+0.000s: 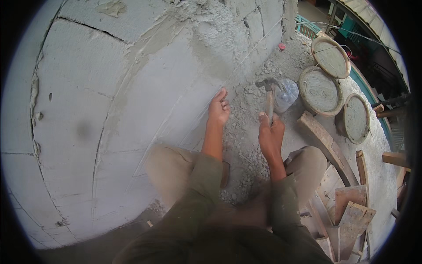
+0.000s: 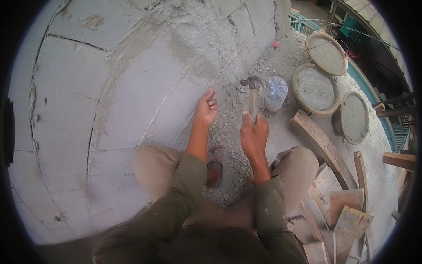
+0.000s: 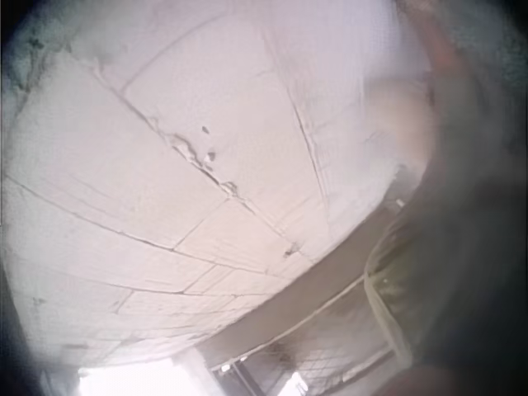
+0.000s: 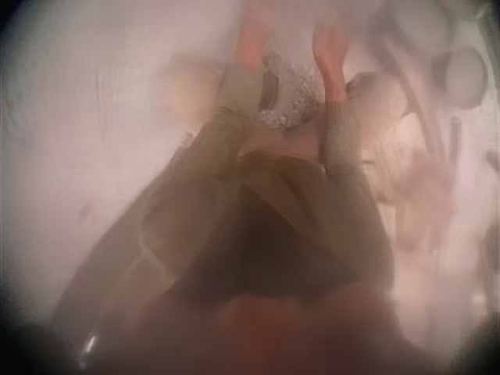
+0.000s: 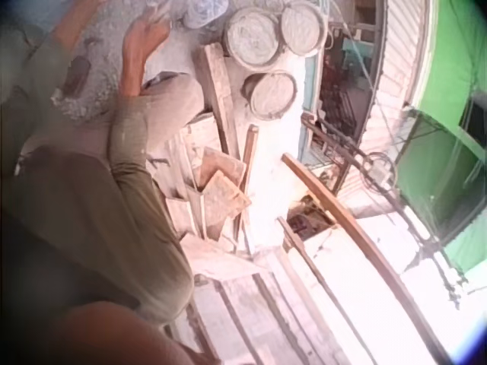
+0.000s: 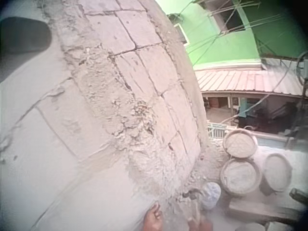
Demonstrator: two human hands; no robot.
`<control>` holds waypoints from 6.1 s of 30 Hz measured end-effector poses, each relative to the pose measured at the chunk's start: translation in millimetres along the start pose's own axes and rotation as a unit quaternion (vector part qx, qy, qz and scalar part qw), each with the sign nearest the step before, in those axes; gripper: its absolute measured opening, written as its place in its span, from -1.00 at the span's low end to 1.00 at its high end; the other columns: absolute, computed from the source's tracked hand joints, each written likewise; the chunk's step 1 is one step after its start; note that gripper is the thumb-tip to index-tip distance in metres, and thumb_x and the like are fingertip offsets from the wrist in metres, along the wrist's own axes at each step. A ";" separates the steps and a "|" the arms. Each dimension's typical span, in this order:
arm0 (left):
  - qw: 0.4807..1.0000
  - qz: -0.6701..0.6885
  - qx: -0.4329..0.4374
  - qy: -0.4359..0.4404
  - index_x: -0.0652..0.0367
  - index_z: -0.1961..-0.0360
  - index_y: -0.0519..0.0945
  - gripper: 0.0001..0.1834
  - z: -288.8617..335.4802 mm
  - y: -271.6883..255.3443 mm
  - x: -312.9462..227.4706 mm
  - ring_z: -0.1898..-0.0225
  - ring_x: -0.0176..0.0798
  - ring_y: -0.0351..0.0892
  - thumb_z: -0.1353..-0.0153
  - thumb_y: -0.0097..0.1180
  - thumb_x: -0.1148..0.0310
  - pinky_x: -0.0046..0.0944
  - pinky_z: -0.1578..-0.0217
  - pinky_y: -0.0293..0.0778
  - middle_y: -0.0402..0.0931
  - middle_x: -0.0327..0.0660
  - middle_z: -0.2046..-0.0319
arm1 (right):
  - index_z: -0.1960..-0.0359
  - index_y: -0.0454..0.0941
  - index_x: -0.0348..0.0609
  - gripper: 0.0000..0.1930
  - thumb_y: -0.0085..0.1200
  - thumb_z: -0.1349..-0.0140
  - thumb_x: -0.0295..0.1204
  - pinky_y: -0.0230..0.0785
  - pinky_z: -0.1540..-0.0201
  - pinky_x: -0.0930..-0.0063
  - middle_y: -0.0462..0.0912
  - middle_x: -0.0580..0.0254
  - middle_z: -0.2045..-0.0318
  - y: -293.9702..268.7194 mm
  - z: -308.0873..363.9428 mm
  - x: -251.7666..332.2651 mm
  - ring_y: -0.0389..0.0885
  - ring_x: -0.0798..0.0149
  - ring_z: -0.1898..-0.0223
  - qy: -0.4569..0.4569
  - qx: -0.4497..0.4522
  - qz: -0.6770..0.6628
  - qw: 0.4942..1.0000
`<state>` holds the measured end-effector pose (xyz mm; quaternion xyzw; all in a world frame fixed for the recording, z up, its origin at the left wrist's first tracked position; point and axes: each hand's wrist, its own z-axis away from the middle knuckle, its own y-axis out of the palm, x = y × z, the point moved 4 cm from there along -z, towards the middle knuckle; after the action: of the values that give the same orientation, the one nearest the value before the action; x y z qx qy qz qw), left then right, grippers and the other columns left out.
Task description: The person uses a tape measure to measure various sections of a wall and ceiling in a construction area. They extend the tape, align it against surfaces, and record measurements while another person assists nearby.
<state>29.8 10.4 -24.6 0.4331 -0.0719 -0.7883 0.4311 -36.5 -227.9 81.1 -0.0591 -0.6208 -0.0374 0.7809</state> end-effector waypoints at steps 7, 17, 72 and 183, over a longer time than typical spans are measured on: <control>1.000 0.022 0.004 0.018 0.09 -0.21 0.57 -0.54 12.7 5.0 10.7 0.48 -0.55 0.25 -0.35 0.42 0.31 -0.48 0.52 0.17 0.55 -0.42 0.13 | 0.30 0.50 -0.14 -0.74 0.12 -0.56 -0.27 0.10 0.68 0.47 0.38 0.47 0.62 28.7 34.1 -17.4 0.24 0.55 0.70 0.109 0.052 -0.144 0.982; 1.000 -0.002 0.012 0.022 0.19 -0.30 0.53 -0.47 8.0 2.6 -1.0 0.44 -0.54 0.27 -0.36 0.41 0.35 -0.48 0.51 0.17 0.59 -0.35 0.02 | 0.31 0.42 -0.14 -0.70 -0.03 -0.62 -0.26 0.06 0.70 0.44 0.35 0.38 0.67 113.6 65.5 -12.9 0.25 0.43 0.75 0.309 0.013 -0.366 0.878; 0.937 -0.272 -0.119 0.184 0.30 -0.06 0.72 -0.66 193.5 28.0 -23.6 0.53 -0.57 0.18 -0.49 0.18 0.24 -0.44 0.53 0.09 0.58 -0.40 0.33 | 0.18 0.41 -0.35 -0.69 0.03 -0.58 -0.27 0.42 0.57 0.37 0.50 0.18 0.50 80.3 19.5 -48.3 0.49 0.32 0.61 0.248 -0.058 -0.307 0.917; 0.992 0.047 -0.107 0.045 0.16 -0.50 0.30 -0.33 240.3 -276.2 -60.6 -0.27 0.04 0.58 -0.57 0.08 -0.02 0.09 -0.28 0.51 0.56 0.02 -0.27 | 0.49 0.31 0.00 -0.75 0.12 -0.29 -0.36 0.09 0.61 0.33 0.23 0.45 0.68 231.7 34.9 -70.5 0.16 0.40 0.72 0.299 -0.072 -0.441 0.843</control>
<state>-304.3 163.5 26.2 0.4155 0.0122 -0.7500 0.5145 -55.7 5.4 9.6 0.1788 -0.3131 -0.4379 0.8236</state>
